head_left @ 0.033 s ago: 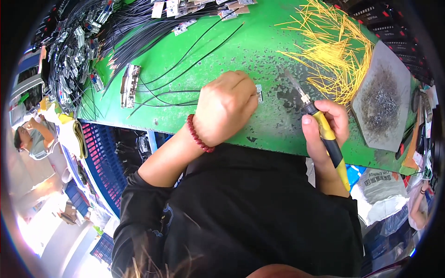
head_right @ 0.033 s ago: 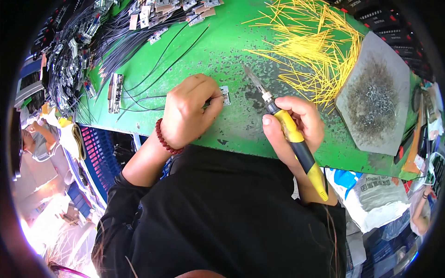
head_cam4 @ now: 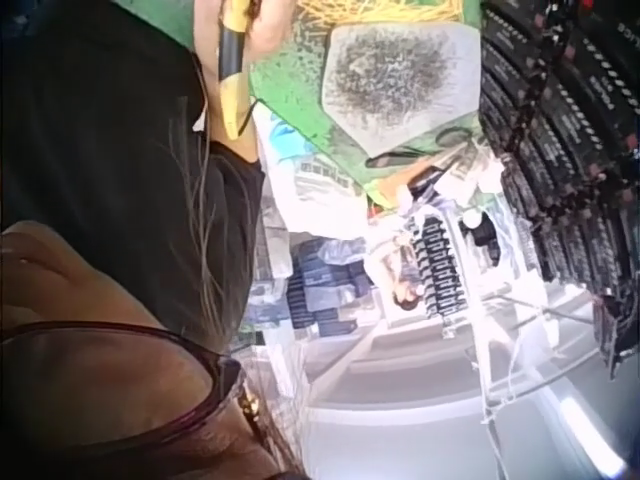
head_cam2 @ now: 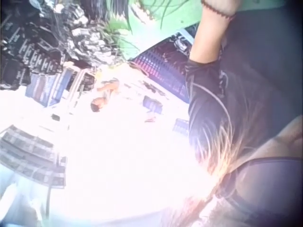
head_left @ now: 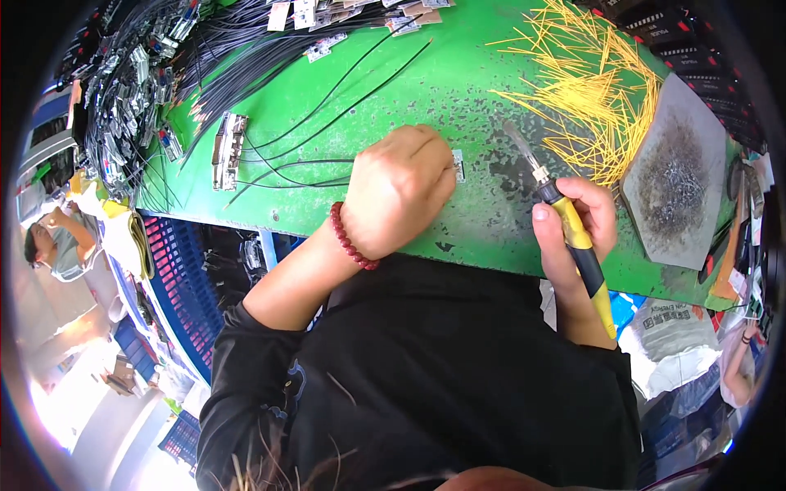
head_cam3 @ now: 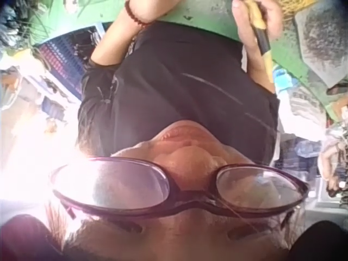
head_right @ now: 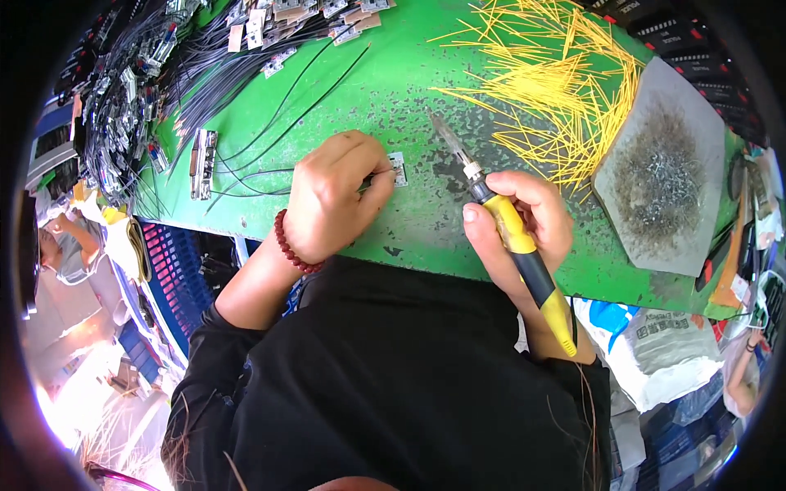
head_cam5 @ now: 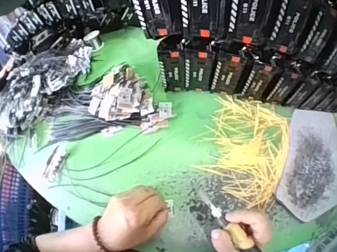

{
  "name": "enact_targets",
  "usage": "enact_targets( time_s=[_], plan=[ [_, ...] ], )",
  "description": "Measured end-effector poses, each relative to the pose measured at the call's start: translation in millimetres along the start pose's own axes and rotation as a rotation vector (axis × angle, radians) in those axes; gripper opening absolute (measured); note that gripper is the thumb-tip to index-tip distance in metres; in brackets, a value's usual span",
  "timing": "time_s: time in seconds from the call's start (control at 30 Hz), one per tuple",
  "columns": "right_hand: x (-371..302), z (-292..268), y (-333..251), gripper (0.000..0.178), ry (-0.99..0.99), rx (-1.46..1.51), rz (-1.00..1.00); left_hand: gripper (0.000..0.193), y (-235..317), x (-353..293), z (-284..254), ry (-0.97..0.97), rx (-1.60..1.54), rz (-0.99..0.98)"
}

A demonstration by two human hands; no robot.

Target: The person solders wires onto circuit boards using a soldering iron, solders wires into a toy car body, and places the assembled car body into a crate before continuing to solder wires onto circuit boards.

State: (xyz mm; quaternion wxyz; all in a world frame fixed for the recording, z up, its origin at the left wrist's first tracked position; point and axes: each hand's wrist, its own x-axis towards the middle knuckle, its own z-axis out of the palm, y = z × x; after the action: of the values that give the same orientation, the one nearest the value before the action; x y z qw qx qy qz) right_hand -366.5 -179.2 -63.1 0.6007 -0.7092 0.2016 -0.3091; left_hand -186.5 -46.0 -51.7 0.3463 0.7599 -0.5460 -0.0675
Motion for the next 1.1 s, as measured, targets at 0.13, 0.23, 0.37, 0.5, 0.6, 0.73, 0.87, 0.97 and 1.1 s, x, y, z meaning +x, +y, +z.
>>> enact_targets(
  time_s=[0.13,0.23,0.37,0.5,0.6,0.73,0.87,0.97,1.1],
  plan=[
    [1,2,1,0.036,-0.05,-0.017,-0.008,0.011,-1,-1,-3,0.014,-0.006,-0.022],
    [0,6,5,0.038,-0.007,0.003,-0.015,0.011,0,0,-3,0.029,0.012,-0.006],
    [-1,4,1,0.038,-0.066,0.08,0.089,0.012,1,4,-16,-0.045,0.031,0.0],
    [2,6,5,0.032,-0.077,0.03,0.088,0.013,-17,32,-38,0.136,0.218,-0.078],
    [3,6,4,0.028,-0.099,-0.015,0.037,0.013,-33,57,-34,0.051,0.455,-0.171],
    [4,8,7,0.026,-0.083,0.028,-0.015,0.008,-47,59,-17,0.095,0.503,-0.125],
    [2,4,8,0.023,-0.1,-0.053,-0.055,0.018,-23,54,-40,0.156,0.203,-0.299],
    [5,5,9,0.021,-0.131,-0.165,-0.247,0.026,-29,65,-40,0.216,0.337,-0.298],
    [5,8,8,0.021,-0.133,-0.149,-0.282,0.018,-50,65,-29,0.013,0.512,-0.354]
  ],
)
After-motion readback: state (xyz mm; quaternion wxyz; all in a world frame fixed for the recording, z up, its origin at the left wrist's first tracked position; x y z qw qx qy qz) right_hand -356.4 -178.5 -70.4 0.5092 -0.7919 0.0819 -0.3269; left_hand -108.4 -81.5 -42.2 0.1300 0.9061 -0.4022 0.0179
